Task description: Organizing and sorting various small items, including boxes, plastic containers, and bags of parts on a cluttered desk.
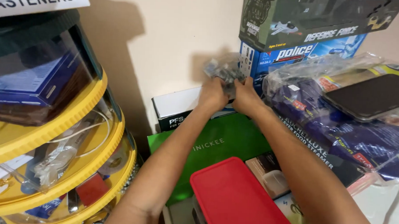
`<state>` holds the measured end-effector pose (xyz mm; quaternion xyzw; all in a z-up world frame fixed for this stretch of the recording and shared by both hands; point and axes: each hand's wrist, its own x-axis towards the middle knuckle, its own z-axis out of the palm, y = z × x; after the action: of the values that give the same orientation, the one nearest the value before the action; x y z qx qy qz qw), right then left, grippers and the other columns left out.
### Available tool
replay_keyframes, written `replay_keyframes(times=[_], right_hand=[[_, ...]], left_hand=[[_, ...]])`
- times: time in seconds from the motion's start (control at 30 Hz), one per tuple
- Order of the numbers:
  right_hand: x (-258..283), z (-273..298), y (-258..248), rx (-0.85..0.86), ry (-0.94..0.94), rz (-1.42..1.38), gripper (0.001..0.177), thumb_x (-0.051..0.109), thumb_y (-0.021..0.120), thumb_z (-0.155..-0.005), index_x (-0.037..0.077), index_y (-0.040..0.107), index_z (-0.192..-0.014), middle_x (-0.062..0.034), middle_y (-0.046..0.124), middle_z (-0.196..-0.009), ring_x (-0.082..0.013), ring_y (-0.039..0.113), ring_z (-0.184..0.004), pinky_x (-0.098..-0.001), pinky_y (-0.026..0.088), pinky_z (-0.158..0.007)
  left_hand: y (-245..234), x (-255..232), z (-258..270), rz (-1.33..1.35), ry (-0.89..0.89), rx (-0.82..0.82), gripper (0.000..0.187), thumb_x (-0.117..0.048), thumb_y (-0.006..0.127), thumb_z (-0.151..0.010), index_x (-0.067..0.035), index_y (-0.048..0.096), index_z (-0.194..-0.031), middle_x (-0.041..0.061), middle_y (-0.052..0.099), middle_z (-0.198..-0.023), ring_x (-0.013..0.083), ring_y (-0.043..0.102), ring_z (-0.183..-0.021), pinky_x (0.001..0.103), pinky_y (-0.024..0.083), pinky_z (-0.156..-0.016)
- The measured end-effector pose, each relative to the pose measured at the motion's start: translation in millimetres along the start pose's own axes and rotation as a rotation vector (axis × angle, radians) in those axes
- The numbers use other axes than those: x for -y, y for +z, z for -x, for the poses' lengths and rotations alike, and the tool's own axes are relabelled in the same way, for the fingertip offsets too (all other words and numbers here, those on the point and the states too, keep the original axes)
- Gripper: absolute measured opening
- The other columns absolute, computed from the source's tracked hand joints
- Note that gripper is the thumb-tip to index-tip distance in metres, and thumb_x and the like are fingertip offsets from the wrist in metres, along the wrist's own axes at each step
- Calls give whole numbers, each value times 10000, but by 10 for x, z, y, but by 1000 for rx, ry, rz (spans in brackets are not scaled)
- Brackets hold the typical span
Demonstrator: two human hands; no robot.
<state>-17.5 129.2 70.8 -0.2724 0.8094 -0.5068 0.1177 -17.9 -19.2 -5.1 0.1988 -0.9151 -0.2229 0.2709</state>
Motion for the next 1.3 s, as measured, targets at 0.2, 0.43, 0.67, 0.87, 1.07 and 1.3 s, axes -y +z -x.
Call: replay_keyframes(times=[0.2,0.43,0.67,0.87,1.07,1.3], right_hand=[[28,53,19,19,15,224,708,9,527,-877,92,232,-1515,-134,196,-1543,-310,298,-1404,-439,235,-1169],[-312,-249,77,35,-190,509,713,-2,565,-791,-35,354,-1471,-294,325,-1435,-439,412,-1329,-509,399,-1096],[-147,-173,140,90,-192,471,691,17,574,-763,-52,416,-1432,-324,400,-1406,-467,446,-1286,-510,418,-1055],[122,202,71,-68,-111,273,789,-91,605,-764,-60,260,-1472,-356,159,-1490,-495,284,-1374,-539,332,-1104],[-121,-185,45,8,-220,285,813,-161,474,-732,-33,264,-1507,-346,261,-1467,-497,345,-1351,-544,376,-1092],[-212,-324,15,29,-164,129,821,-133,382,-721,-39,247,-1525,-329,325,-1505,-418,309,-1416,-509,273,-1157]], left_hand=[[-368,-117,260,277,-171,-110,355,-173,684,-832,-60,560,-1145,212,568,-1174,407,605,-1149,451,517,-964],[-332,-259,110,522,-141,-130,536,-183,714,-844,11,433,-1257,236,576,-1209,406,590,-1174,483,519,-964],[-102,-97,-38,143,147,-188,579,-28,701,-798,21,421,-1303,261,538,-1241,454,558,-1190,520,469,-1028],[-6,-47,-192,153,36,-279,745,-94,781,-720,36,355,-1317,256,482,-1275,443,502,-1246,491,431,-1073],[17,-132,-242,377,86,-300,757,-196,757,-807,-20,274,-1362,255,451,-1321,437,463,-1296,484,391,-1104],[-52,-74,-317,384,-53,-113,859,-320,799,-811,-136,182,-1380,224,542,-1324,403,528,-1273,516,396,-1095]])
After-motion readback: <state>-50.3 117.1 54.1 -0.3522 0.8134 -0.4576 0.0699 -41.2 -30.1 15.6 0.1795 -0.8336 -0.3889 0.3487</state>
